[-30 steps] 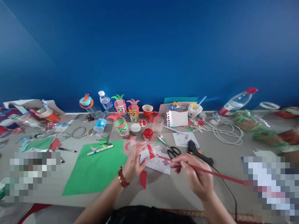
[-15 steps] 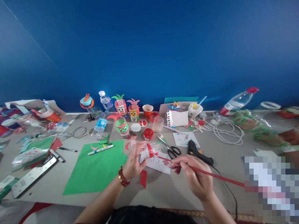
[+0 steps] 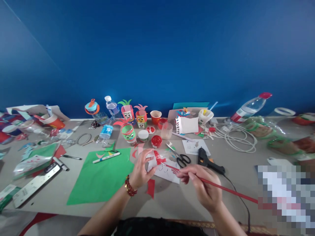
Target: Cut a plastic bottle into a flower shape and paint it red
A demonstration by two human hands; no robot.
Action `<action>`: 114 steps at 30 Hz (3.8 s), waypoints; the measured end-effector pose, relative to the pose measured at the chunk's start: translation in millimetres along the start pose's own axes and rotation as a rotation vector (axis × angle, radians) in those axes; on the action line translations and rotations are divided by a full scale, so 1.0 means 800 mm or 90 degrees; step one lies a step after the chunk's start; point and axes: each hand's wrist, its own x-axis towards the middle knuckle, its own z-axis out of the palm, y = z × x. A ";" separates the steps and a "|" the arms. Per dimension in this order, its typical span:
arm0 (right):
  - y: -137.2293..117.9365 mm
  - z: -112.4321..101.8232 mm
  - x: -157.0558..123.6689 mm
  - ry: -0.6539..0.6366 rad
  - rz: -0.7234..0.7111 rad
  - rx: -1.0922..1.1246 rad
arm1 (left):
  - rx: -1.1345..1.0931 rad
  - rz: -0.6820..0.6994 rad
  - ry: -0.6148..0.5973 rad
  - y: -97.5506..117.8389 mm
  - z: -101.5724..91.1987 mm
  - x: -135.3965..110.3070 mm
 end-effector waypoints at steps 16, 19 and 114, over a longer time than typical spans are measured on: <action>0.006 -0.002 -0.008 -0.020 -0.008 -0.032 | -0.047 -0.051 0.017 -0.006 0.000 -0.002; 0.005 -0.003 -0.009 -0.019 -0.005 -0.014 | -0.028 -0.051 0.015 -0.005 -0.001 -0.002; 0.024 -0.013 -0.003 0.103 0.217 0.164 | -0.096 -0.013 0.006 -0.029 0.000 -0.004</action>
